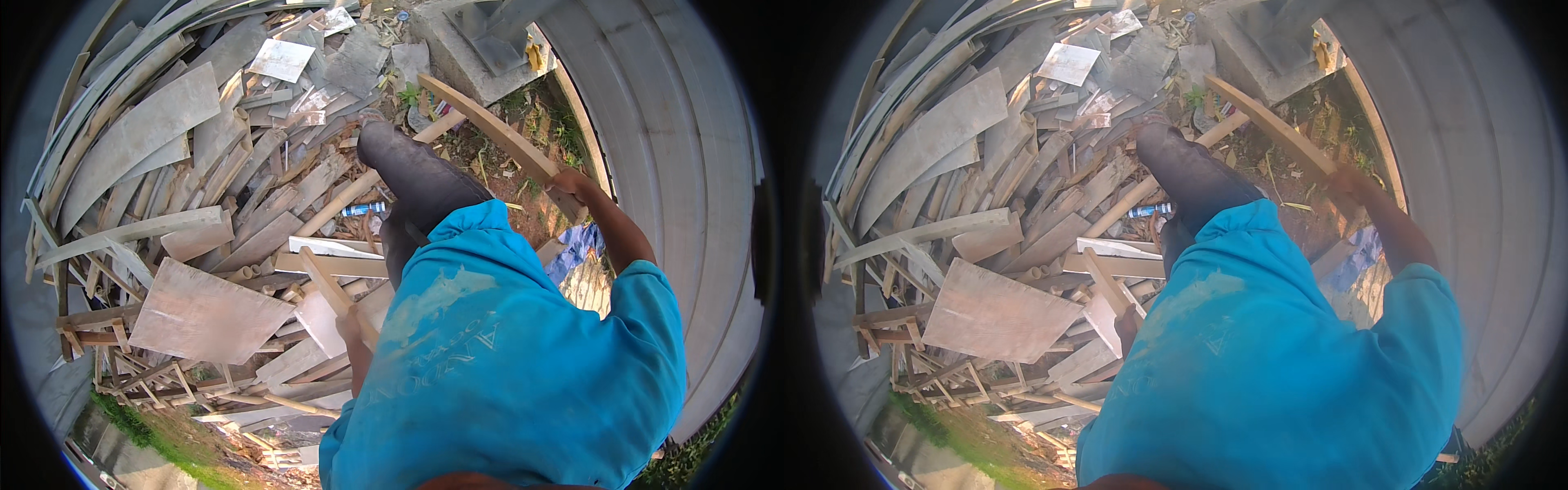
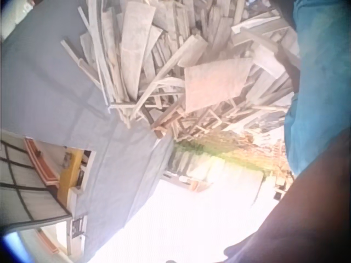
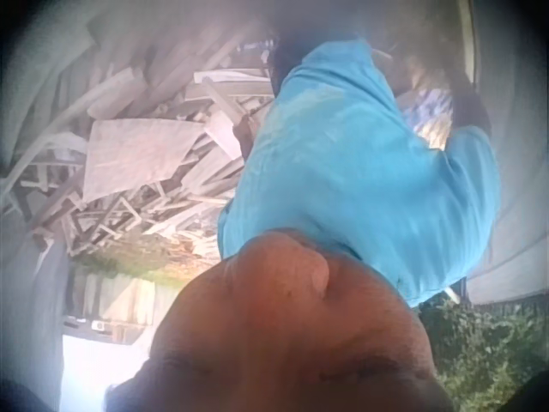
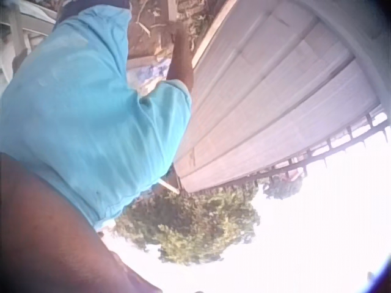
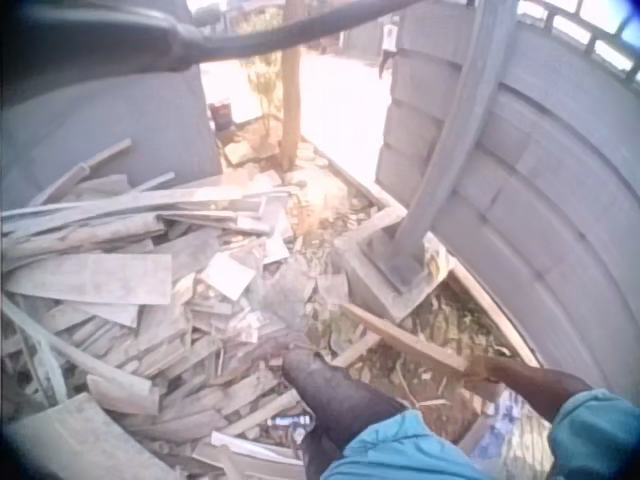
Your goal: The person hammers nails into a wooden frame on a concrete floor, then moves the frame into a rectangular opening. They later walk to a pile of scrap wood, select two pieces, and carry them back to the work area.
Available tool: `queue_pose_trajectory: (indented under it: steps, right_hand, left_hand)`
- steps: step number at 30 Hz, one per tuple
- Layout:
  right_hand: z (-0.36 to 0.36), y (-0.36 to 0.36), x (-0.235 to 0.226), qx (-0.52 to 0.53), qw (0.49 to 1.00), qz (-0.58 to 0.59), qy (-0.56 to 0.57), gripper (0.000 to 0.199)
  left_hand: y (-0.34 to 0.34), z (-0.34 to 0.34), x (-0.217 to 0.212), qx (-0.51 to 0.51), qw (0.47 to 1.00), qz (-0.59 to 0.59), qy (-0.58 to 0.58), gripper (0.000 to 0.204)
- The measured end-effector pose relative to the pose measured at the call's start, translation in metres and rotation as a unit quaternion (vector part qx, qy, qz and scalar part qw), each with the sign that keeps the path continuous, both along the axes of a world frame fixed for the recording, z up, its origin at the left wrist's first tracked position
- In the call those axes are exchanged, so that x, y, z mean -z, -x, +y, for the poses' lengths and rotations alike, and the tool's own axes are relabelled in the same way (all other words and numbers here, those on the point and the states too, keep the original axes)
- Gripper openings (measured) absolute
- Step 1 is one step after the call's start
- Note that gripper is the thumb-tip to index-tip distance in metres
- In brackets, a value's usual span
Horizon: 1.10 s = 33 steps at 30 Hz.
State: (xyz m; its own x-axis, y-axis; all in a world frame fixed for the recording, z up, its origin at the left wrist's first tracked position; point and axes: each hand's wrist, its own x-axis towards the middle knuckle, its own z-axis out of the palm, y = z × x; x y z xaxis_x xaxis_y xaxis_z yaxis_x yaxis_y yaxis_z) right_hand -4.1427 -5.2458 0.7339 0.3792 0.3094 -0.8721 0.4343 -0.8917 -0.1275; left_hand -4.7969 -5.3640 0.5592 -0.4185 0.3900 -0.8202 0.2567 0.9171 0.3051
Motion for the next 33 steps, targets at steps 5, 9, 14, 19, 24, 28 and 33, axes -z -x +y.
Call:
queue_pose_trajectory:
  steps: [5, 9, 14, 19, 24, 28, 33]
  right_hand:
    - [0.057, 0.008, 0.035, 0.075, 0.986, 0.146, -0.020, 0.066]
    - [0.108, -0.007, 0.022, 0.163, 0.950, 0.253, -0.081, 0.081]
    - [0.160, -0.046, -0.009, 0.306, 0.872, 0.332, -0.187, 0.091]
    - [0.238, -0.055, -0.043, 0.244, 0.864, 0.401, -0.183, 0.085]
    - [0.289, -0.093, -0.050, 0.297, 0.827, 0.422, -0.222, 0.074]
    - [0.337, -0.124, -0.055, 0.377, 0.780, 0.427, -0.257, 0.079]
    - [0.354, -0.141, -0.032, 0.316, 0.769, 0.417, -0.368, 0.094]
  left_hand:
    - [0.028, 0.019, 0.013, 0.017, 0.996, 0.058, -0.071, 0.054]
    - [0.022, 0.061, 0.024, 0.000, 0.993, 0.058, -0.106, 0.053]
    - [-0.041, 0.157, 0.023, 0.030, 0.995, 0.061, -0.077, 0.049]
    - [-0.066, 0.266, 0.036, 0.136, 0.987, 0.065, -0.044, 0.052]
    - [-0.165, 0.455, -0.008, 0.182, 0.981, 0.061, 0.008, 0.056]
    - [-0.154, 0.569, 0.021, 0.245, 0.960, 0.125, 0.044, 0.068]
    - [-0.206, 0.697, 0.012, 0.331, 0.928, 0.165, -0.040, 0.065]
